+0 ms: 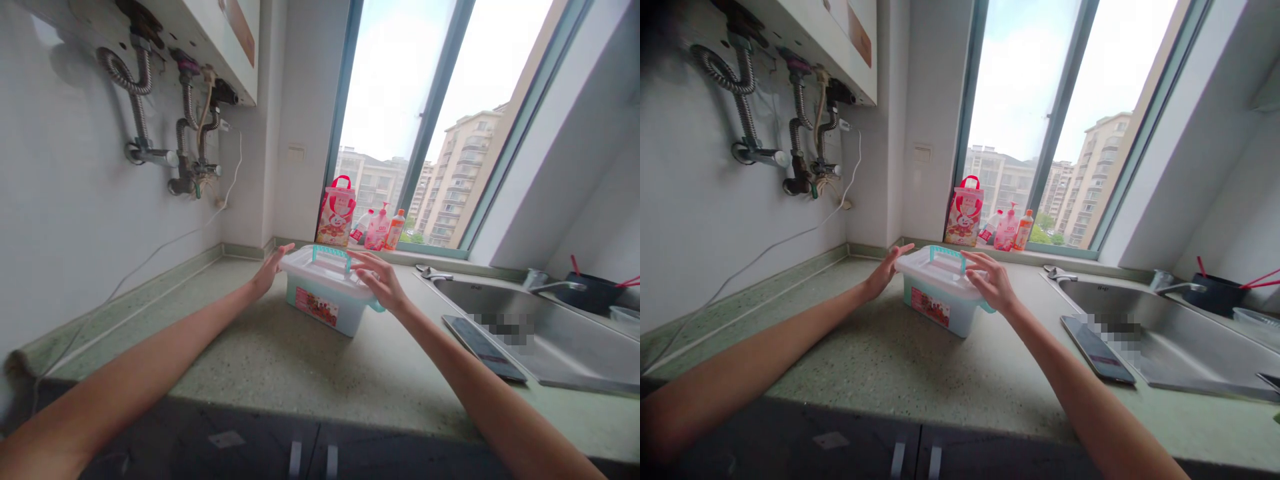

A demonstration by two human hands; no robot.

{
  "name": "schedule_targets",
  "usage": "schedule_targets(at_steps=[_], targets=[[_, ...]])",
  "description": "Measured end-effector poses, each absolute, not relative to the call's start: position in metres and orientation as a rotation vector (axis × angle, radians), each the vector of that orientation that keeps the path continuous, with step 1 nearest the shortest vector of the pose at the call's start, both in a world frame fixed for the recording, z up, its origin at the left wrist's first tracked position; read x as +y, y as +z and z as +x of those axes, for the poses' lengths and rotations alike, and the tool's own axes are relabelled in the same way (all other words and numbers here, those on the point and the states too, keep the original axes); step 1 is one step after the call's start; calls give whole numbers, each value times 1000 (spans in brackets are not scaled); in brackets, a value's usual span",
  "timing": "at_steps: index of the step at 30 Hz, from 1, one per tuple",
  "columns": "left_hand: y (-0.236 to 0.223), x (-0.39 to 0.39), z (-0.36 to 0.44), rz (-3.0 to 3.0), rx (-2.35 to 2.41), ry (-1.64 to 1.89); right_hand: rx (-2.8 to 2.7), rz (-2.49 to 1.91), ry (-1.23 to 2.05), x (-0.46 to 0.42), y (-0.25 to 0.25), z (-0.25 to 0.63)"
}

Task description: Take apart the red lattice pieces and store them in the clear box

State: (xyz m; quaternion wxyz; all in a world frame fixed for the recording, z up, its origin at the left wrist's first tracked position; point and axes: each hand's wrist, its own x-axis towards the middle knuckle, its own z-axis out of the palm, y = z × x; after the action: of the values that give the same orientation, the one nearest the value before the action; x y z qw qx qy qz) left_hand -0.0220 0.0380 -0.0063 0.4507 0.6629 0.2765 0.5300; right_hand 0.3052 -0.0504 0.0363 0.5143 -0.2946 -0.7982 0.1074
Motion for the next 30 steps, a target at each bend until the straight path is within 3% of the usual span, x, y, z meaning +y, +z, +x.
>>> schedule_targets(at_steps=[6,14,20,30], targets=[[2,24,-19,1865,754,1320,-2011,-745,211,-55,42,310],[6,18,-9,2009,791,1379,-2056,-820,69,-66,12,328],[0,14,-13,2098,855,1409,-2070,-795,160,-64,14,339],[1,18,-35,2918,720,1183,-1585,-1078,471,-17,-6,388]])
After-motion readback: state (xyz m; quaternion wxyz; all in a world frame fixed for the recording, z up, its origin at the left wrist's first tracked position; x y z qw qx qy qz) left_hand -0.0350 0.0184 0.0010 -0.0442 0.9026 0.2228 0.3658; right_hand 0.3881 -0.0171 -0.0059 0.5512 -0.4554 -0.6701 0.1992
